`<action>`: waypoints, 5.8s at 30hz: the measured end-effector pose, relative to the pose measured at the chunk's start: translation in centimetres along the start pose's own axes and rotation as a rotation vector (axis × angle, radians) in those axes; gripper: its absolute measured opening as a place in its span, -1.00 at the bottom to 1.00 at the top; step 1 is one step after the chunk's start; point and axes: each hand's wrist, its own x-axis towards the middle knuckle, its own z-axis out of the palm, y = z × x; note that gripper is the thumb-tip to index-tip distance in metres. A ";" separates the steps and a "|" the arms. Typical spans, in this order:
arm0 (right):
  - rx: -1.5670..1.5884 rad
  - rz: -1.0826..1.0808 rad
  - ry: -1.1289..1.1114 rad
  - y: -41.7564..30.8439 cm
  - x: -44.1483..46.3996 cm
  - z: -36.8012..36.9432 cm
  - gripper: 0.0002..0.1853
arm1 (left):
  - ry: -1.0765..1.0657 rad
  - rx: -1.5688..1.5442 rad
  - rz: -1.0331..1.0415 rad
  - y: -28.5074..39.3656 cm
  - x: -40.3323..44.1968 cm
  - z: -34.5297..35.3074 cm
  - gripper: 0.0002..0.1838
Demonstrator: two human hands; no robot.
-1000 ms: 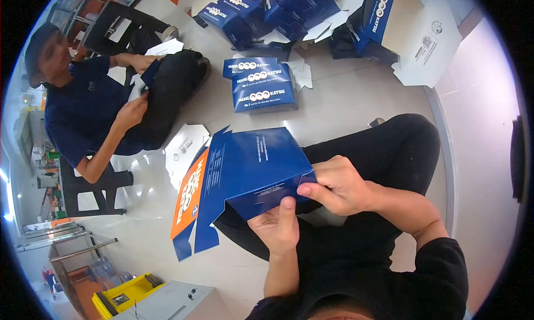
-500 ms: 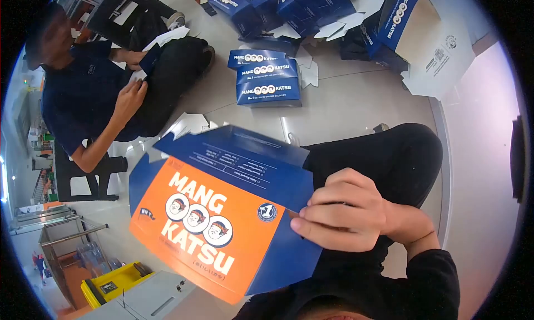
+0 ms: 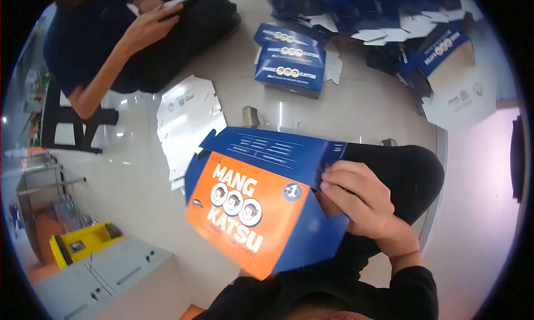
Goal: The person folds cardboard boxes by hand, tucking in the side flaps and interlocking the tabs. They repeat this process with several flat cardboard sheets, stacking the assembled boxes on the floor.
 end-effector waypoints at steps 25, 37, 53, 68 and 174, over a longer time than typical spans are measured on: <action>0.075 0.158 -0.093 1.5 -0.7 1.5 -0.69 | 0.039 -0.012 0.221 -0.4 0.1 0.5 -0.67; 0.309 0.426 -0.283 2.2 1.0 -1.1 -0.56 | -0.226 -0.431 0.020 1.5 -0.4 0.1 -0.73; 0.090 0.443 -0.138 1.0 1.4 -1.3 -0.61 | -0.121 -0.677 -0.300 2.2 1.0 3.0 -0.56; 0.828 1.008 0.804 5.2 -2.1 -0.5 -0.77 | 0.754 -0.428 -0.226 1.6 6.2 -2.0 -0.15; 0.730 0.976 0.365 -1.6 -1.1 4.1 -0.69 | 0.092 0.389 0.310 -3.5 2.7 -1.0 -0.35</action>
